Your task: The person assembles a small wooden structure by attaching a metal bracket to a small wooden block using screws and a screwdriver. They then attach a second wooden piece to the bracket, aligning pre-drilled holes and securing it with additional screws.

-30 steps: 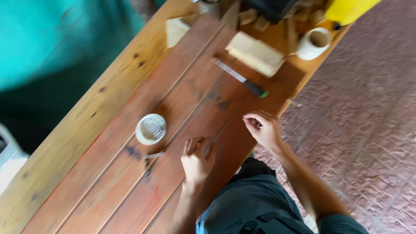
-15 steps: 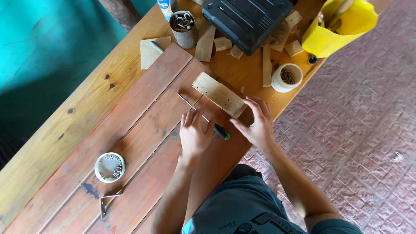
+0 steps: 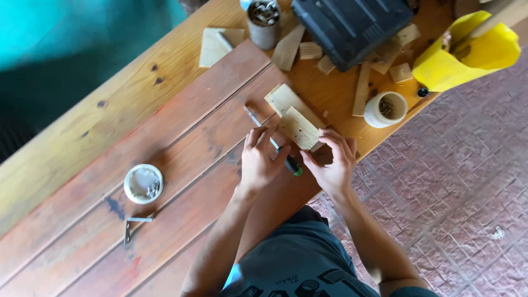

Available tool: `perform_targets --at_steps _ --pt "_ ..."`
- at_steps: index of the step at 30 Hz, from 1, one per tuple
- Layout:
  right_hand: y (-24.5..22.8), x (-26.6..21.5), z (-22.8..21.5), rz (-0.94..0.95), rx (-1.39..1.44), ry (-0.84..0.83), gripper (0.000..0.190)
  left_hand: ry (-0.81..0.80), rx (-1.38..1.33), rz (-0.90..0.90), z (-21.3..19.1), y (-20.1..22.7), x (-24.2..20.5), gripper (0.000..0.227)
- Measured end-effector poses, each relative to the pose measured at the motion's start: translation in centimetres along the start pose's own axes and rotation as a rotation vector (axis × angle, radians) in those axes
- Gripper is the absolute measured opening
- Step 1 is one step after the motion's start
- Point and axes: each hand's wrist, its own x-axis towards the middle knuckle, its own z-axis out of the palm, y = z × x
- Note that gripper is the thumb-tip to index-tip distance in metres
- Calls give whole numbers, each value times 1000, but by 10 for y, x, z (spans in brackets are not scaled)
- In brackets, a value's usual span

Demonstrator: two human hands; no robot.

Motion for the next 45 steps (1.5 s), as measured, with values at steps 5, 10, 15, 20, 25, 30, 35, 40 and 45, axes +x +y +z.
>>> perform_targets --at_steps 5,10,15,20,25,30,35,40,45 --pt "-44 -5 16 -10 147 -83 46 120 -119 -149 -60 -1 -32 48" --pt "-92 -34 58 -40 346 -241 45 310 -90 -275 -134 -17 -91 49" --pt "-156 -58 98 -142 484 -489 39 442 40 -309 -197 -40 -165 41" --pt "-205 -92 133 -213 595 -683 40 517 158 -435 -240 -60 -242 41" --pt "-236 -119 162 -299 600 -796 40 513 206 -550 -272 -69 -283 39" --pt "-255 -136 176 -354 529 -890 43 412 329 -614 -292 -84 -305 43" --pt "-258 -142 180 -364 443 -911 41 237 352 -627 -295 -99 -314 49" --pt "-263 -138 179 -331 394 -980 43 170 381 -612 -294 -108 -315 51" --pt "-261 -133 182 -329 370 -1052 44 197 437 -626 -288 -107 -317 50"
